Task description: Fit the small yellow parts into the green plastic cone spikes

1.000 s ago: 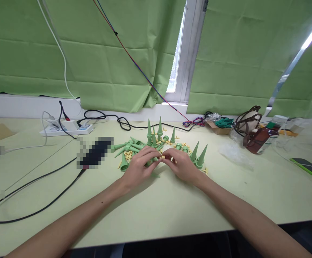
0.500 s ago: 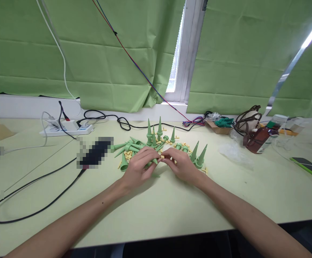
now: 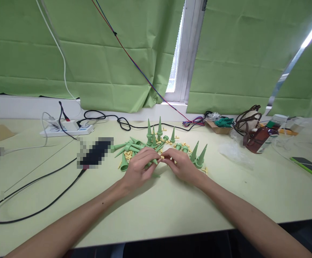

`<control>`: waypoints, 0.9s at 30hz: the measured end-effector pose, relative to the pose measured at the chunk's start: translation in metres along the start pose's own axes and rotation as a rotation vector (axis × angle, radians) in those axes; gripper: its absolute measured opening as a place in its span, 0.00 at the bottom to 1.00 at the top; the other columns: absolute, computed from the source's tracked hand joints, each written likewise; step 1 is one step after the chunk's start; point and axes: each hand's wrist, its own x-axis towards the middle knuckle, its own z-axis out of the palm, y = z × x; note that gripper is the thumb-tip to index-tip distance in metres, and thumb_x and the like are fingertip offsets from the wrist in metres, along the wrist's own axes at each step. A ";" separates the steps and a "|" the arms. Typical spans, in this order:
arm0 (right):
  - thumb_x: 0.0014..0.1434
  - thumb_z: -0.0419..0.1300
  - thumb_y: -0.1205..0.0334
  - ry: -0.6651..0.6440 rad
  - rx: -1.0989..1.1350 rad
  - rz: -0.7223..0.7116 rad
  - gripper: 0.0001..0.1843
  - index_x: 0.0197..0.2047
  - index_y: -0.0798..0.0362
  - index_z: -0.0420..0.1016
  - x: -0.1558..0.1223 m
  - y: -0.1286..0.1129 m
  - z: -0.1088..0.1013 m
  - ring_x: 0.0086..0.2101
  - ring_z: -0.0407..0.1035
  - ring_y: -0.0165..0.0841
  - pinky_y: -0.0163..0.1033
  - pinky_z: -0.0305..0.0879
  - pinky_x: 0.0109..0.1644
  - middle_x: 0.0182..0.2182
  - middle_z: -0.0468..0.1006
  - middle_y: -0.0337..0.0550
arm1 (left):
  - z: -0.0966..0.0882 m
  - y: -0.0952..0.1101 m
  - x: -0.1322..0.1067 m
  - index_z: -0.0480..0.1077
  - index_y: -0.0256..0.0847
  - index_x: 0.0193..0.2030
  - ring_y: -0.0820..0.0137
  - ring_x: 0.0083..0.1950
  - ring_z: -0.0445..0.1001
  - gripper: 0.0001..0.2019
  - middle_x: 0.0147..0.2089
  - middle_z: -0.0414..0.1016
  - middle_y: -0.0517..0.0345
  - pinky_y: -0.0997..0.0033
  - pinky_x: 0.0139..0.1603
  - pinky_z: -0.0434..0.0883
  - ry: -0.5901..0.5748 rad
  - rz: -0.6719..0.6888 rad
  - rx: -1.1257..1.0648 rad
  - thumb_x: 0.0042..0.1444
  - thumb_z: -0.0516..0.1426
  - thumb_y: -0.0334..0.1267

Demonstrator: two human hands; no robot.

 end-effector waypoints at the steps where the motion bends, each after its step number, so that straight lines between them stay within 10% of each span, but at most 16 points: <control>1: 0.69 0.53 0.64 -0.001 0.000 -0.004 0.05 0.42 0.51 0.70 0.000 0.000 0.000 0.32 0.70 0.32 0.37 0.65 0.35 0.34 0.77 0.42 | 0.000 0.000 0.000 0.72 0.43 0.43 0.65 0.42 0.73 0.12 0.38 0.76 0.54 0.60 0.45 0.73 -0.002 -0.001 0.000 0.57 0.55 0.23; 27: 0.71 0.50 0.61 -0.053 -0.138 -0.052 0.08 0.42 0.52 0.69 -0.002 0.005 0.000 0.30 0.70 0.32 0.35 0.61 0.32 0.33 0.78 0.43 | 0.001 -0.004 0.001 0.72 0.40 0.41 0.65 0.41 0.72 0.09 0.37 0.75 0.53 0.62 0.42 0.71 -0.037 0.077 0.032 0.58 0.56 0.23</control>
